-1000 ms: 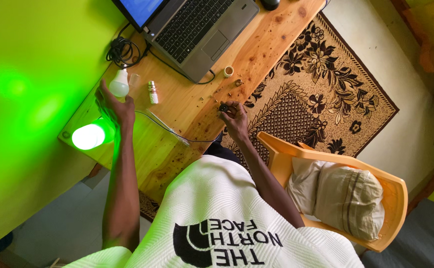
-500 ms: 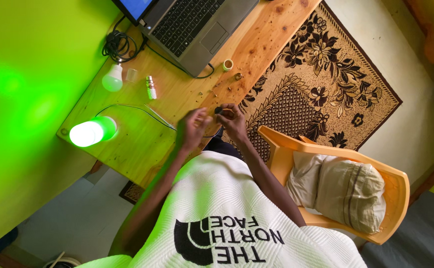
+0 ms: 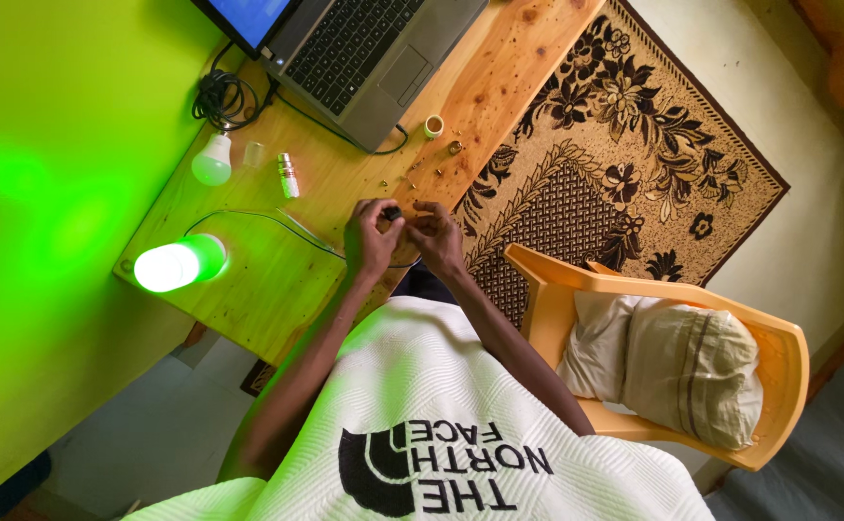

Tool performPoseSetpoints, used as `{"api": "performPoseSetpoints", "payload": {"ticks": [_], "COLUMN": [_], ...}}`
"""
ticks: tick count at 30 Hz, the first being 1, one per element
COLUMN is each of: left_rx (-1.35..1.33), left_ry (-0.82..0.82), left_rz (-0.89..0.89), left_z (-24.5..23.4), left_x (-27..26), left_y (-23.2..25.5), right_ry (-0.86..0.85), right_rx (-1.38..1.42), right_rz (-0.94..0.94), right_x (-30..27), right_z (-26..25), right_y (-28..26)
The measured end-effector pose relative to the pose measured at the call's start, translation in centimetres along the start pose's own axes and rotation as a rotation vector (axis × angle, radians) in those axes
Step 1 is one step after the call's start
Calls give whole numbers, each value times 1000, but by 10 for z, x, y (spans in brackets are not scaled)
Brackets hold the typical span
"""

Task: The person assembles a small light fixture on a wooden table. They screw a bulb into a socket, connect the socket to a power cord, and plug the cord into a power strip. The bulb lights up and changes color. The person then handles small metal parts on the table.

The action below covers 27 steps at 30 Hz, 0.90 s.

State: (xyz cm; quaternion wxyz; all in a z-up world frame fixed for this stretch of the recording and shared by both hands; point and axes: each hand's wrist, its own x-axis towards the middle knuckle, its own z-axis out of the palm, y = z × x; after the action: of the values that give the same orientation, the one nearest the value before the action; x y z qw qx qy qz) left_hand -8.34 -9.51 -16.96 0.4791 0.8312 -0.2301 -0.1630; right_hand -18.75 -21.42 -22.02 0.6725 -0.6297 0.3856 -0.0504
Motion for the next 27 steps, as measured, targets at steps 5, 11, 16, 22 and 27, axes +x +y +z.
{"api": "performPoseSetpoints", "payload": {"ticks": [5, 11, 16, 22, 27], "left_rx": [156, 185, 181, 200, 169], "left_ry": [37, -6, -10, -25, -28], "left_rz": [71, 109, 105, 65, 60], "left_z": [-9, -12, -12, -13, -14], "left_x": [3, 4, 5, 5, 5], "left_y": [4, 5, 7, 9, 10], "right_ry": [192, 295, 287, 266, 185], "right_rx": [-163, -312, -377, -422, 108], "right_rz": [5, -113, -77, -118, 39], "right_x": [10, 30, 34, 48, 46], "right_z": [-3, 7, 11, 11, 2], "right_y": [-14, -40, -48, -26, -1]}}
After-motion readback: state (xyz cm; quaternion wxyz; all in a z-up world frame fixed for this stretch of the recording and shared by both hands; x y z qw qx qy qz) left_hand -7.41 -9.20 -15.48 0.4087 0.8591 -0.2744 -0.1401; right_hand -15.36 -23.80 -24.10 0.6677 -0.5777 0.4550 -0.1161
